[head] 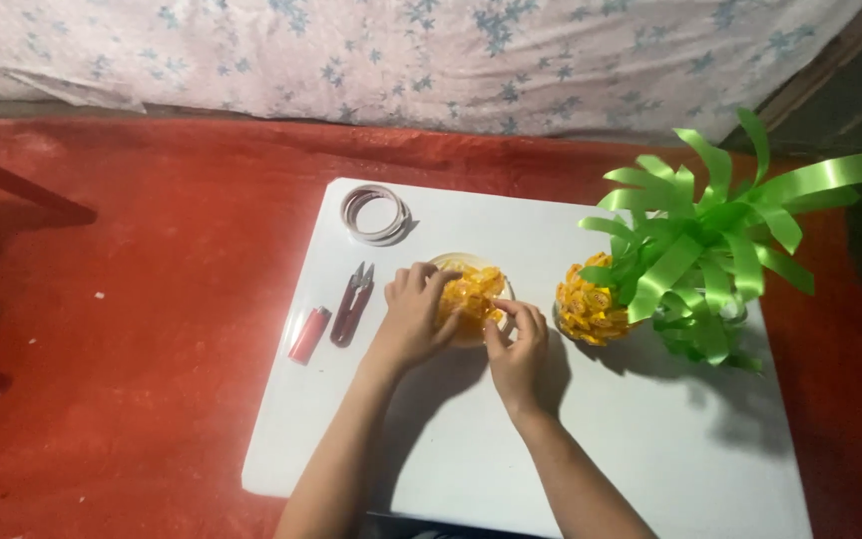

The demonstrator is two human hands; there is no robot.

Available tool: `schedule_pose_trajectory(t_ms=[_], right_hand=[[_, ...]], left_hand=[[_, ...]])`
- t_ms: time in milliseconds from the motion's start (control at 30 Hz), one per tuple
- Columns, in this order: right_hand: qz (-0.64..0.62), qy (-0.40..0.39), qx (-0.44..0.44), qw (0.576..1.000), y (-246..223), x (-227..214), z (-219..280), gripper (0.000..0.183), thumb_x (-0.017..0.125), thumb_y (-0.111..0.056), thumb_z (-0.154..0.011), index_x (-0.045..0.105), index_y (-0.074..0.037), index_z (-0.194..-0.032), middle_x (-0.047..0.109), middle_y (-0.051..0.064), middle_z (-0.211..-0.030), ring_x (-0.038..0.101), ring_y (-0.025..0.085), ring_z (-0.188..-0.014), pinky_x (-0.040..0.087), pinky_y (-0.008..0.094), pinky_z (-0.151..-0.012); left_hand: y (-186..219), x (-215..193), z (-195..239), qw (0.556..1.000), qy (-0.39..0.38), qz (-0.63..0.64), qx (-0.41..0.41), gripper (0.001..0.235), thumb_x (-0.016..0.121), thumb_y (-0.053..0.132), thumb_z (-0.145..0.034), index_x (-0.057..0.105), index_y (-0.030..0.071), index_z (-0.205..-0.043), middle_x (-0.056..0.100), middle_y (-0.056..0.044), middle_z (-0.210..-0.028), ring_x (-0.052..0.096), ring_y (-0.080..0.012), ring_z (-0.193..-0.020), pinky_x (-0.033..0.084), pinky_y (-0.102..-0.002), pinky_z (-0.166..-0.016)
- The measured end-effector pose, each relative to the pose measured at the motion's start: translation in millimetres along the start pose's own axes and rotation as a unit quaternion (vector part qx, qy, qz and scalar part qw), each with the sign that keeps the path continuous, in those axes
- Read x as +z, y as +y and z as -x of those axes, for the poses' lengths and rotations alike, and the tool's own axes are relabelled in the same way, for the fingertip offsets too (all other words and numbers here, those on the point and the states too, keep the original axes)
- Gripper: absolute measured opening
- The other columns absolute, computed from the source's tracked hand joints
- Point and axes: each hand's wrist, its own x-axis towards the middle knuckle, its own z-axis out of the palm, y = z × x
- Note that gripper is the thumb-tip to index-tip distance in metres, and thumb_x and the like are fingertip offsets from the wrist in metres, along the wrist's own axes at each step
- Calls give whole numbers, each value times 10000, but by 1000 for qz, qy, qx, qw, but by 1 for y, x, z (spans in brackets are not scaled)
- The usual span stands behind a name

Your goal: Taping yellow candies onto a bottle to create a pineapple-like decoration.

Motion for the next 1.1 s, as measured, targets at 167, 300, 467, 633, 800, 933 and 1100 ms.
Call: schedule_pose_trajectory(t_ms=[167, 300, 467, 633, 800, 933, 1100], right_hand=[[45, -18, 8, 999, -12, -12, -1, 208, 659, -254, -914, 697, -233, -1117, 715, -35, -1073, 673, 186, -1072, 496, 336, -933], [66, -33, 16, 997, -32, -36, 3, 170, 628, -285, -927, 711, -291, -1074, 727, -86, -1055, 676, 130, -1074, 495, 298, -922], [42, -29, 15, 999, 0, -4, -6, 180, 650, -277, -911, 720, -283, -1077, 723, -80, -1145, 661, 125, -1132, 495, 305, -952], [44, -57, 37, 997, -26, -25, -10, 213, 635, -316, -925, 733, -293, -1113, 705, -74, -1267, 641, 145, -1208, 476, 305, -1017], [-78, -61, 11, 995, -1, -5, -16, 223, 656, -203, -932, 736, -153, -1134, 696, 80, -1287, 586, 264, -1304, 248, 417, -1219], [-117, -42, 4, 992, -2, -9, -13, 211, 668, -160, -923, 736, -121, -1119, 691, 109, -1291, 559, 289, -1329, 195, 456, -1230], [-235, -25, 9, 972, -13, -10, -9, 266, 638, -100, -931, 717, -74, -1183, 683, 134, -1252, 624, 299, -1233, 406, 449, -1120]], left_hand=[[8, 46, -5, 993, 36, -111, 15, 518, 741, 475, -850, 585, 197, -1258, 505, -44, -1094, 457, -236, -1042, 395, -384, -877], [20, 48, -4, 990, 38, -135, 13, 418, 709, 272, -905, 589, 170, -1292, 609, -56, -1045, 528, -227, -1021, 390, -376, -860], [26, 39, -3, 987, 94, -132, 14, 297, 720, 272, -891, 669, 198, -1174, 671, -10, -935, 574, -198, -936, 391, -387, -828], [-11, 66, -10, 977, 189, -94, 12, 157, 688, 318, -912, 695, 238, -1047, 704, 16, -810, 627, -176, -839, 405, -385, -790], [2, 40, -10, 975, 158, 114, -108, 159, 630, 257, -965, 704, 161, -1067, 764, -34, -828, 704, -212, -792, 406, -366, -804], [1, 19, -9, 921, 173, 314, -155, 169, 596, 86, -970, 691, 87, -1110, 767, -116, -885, 715, -293, -867, 488, -409, -837], [-4, 13, -7, 782, 160, 578, -169, 220, 547, 150, -1020, 649, 6, -1152, 651, -84, -859, 620, -165, -815, 480, -313, -806]])
